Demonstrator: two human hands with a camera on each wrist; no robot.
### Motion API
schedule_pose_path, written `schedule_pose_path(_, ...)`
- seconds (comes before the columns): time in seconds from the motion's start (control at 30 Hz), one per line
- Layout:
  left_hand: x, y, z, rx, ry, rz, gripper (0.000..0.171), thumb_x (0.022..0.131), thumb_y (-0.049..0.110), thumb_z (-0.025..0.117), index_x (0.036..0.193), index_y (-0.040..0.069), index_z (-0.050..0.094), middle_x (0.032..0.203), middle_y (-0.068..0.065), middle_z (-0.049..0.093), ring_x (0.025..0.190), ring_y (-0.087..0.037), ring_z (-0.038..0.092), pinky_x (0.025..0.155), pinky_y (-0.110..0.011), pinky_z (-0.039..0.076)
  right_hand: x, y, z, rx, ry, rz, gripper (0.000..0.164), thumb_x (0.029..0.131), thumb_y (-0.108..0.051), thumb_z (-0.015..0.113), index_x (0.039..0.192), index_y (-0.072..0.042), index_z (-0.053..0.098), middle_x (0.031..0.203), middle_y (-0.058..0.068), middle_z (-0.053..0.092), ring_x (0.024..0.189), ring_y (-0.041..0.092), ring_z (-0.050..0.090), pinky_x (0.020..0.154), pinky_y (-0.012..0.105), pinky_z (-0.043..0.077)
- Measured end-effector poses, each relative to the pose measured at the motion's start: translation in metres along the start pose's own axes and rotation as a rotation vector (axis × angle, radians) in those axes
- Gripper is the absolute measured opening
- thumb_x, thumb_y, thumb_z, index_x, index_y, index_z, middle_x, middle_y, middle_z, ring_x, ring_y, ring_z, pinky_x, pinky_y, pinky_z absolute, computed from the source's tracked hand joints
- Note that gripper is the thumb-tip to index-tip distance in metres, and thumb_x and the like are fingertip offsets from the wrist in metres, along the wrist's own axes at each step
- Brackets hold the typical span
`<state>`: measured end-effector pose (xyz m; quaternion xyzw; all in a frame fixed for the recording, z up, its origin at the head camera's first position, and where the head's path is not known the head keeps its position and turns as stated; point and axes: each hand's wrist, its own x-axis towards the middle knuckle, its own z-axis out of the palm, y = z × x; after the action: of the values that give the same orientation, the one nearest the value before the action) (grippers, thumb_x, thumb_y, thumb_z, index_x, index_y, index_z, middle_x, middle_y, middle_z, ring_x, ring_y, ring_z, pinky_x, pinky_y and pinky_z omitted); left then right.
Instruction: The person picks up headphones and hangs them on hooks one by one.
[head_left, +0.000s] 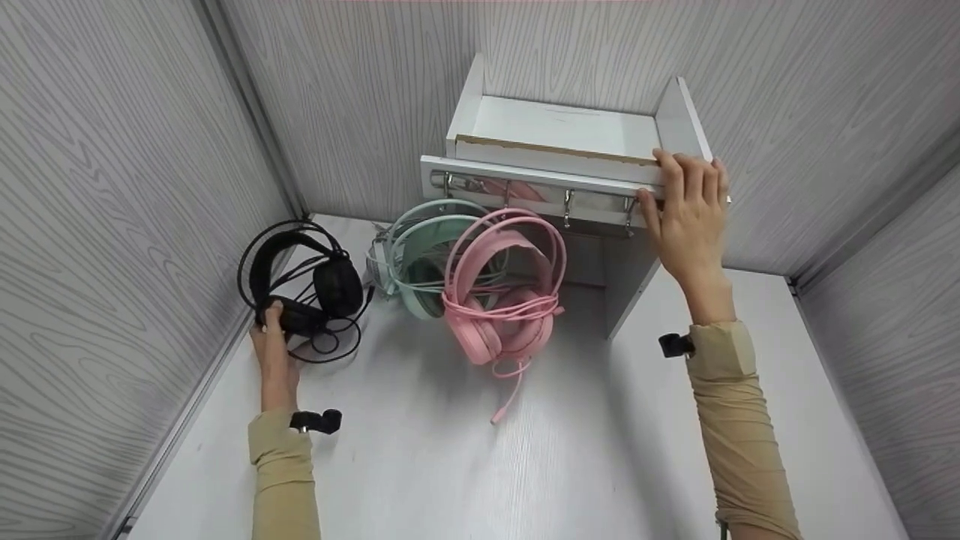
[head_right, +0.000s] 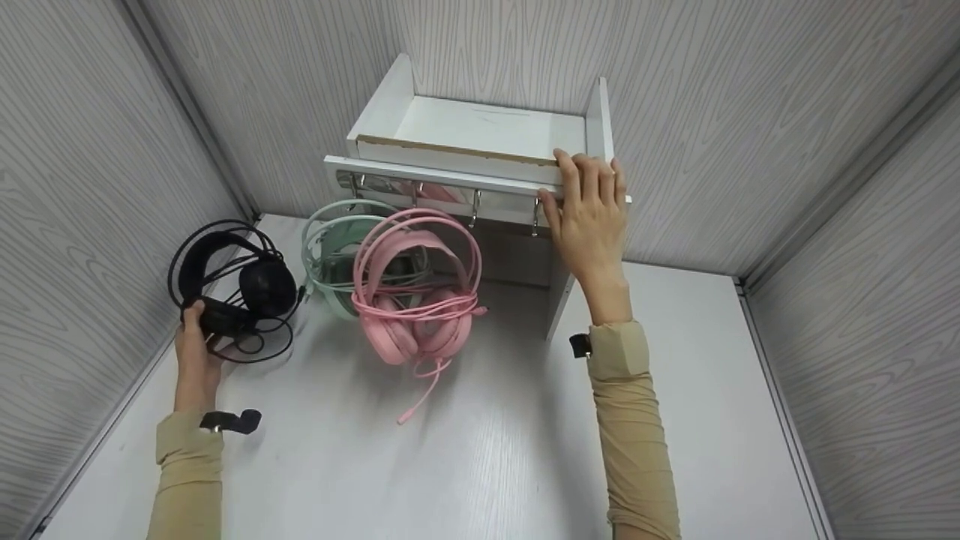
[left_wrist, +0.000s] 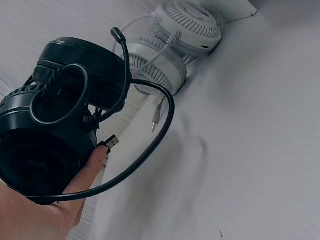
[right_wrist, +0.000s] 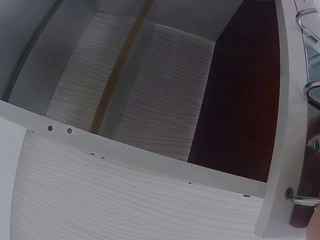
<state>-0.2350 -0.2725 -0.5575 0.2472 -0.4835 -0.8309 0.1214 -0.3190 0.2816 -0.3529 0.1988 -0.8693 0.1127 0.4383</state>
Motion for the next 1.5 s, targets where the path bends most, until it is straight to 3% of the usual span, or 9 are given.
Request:
schedule_pose_path(0.13,-0.012,-0.003,-0.001,-0.017,0.019,0.057,0.069,0.097,0.045,0.057,0.154,0.025,0.023,0.136,0.001,0.042,0.139,-0.021,0.036,0.114,-0.049,0.032,-0.001,-0.001,0.002,-0.003,-0.015,0.004,0.050,0.105,-0.037,0.051,0.149,-0.013,0.044,0.130,0.018,0.050,0.123,0.038,0.043,0.121,0.052,0.015)
schedule_pose_path(0.3,-0.027,-0.007,0.002,-0.009,0.059,0.235,0.049,0.098,0.037,0.056,0.141,0.022,0.037,0.133,0.003,0.043,0.135,-0.018,0.036,0.115,-0.043,0.027,0.001,-0.002,0.004,-0.001,-0.017,0.004,0.050,0.106,-0.038,0.050,0.148,-0.013,0.044,0.130,0.019,0.050,0.123,0.038,0.043,0.121,0.052,0.015)
schedule_pose_path(0.4,-0.037,-0.008,0.005,0.025,0.071,0.350,0.053,0.098,0.030,0.056,0.146,0.017,0.035,0.141,0.000,0.038,0.139,-0.019,0.033,0.117,-0.035,0.023,0.001,-0.002,0.003,-0.005,-0.018,0.005,0.050,0.106,-0.038,0.049,0.149,-0.013,0.043,0.130,0.019,0.049,0.123,0.039,0.043,0.121,0.052,0.015)
schedule_pose_path(0.53,-0.049,-0.009,0.005,0.047,0.078,0.450,0.066,0.097,0.024,0.058,0.155,0.015,0.027,0.144,-0.003,0.038,0.138,-0.023,0.037,0.113,-0.032,0.029,0.001,-0.002,0.003,-0.006,-0.017,0.004,0.050,0.106,-0.038,0.049,0.149,-0.013,0.043,0.130,0.019,0.049,0.124,0.038,0.043,0.120,0.052,0.016)
schedule_pose_path(0.7,-0.059,-0.011,0.002,0.000,0.062,0.573,0.075,0.090,0.016,0.063,0.156,0.012,0.028,0.142,-0.006,0.042,0.132,-0.023,0.042,0.107,-0.030,0.035,0.001,-0.002,0.003,0.003,-0.010,0.003,0.050,0.105,-0.038,0.050,0.148,-0.013,0.044,0.131,0.019,0.050,0.124,0.038,0.043,0.121,0.052,0.016)
schedule_pose_path(0.87,-0.067,-0.011,0.000,-0.102,0.034,0.613,0.076,0.089,0.012,0.057,0.158,0.011,0.025,0.146,-0.005,0.041,0.131,-0.021,0.043,0.104,-0.023,0.036,0.000,-0.001,0.002,0.009,-0.004,0.007,0.050,0.105,-0.038,0.050,0.149,-0.014,0.044,0.131,0.018,0.050,0.122,0.038,0.043,0.121,0.053,0.016)
schedule_pose_path(1.13,-0.083,-0.004,0.006,-0.338,-0.002,0.636,0.051,0.095,0.018,0.048,0.145,0.014,0.039,0.127,-0.007,0.053,0.109,-0.017,0.054,0.095,-0.026,0.043,-0.001,-0.001,0.000,0.009,0.000,0.012,0.050,0.105,-0.038,0.051,0.149,-0.014,0.044,0.131,0.018,0.050,0.124,0.037,0.042,0.121,0.052,0.015)
schedule_pose_path(1.5,-0.107,0.014,0.021,-0.376,-0.078,0.835,0.053,0.088,0.024,0.053,0.140,0.014,0.049,0.120,-0.013,0.057,0.107,-0.023,0.056,0.095,-0.032,0.044,0.000,-0.001,-0.001,0.016,0.006,0.015,0.049,0.105,-0.038,0.050,0.148,-0.014,0.045,0.131,0.018,0.050,0.125,0.037,0.042,0.121,0.052,0.015)
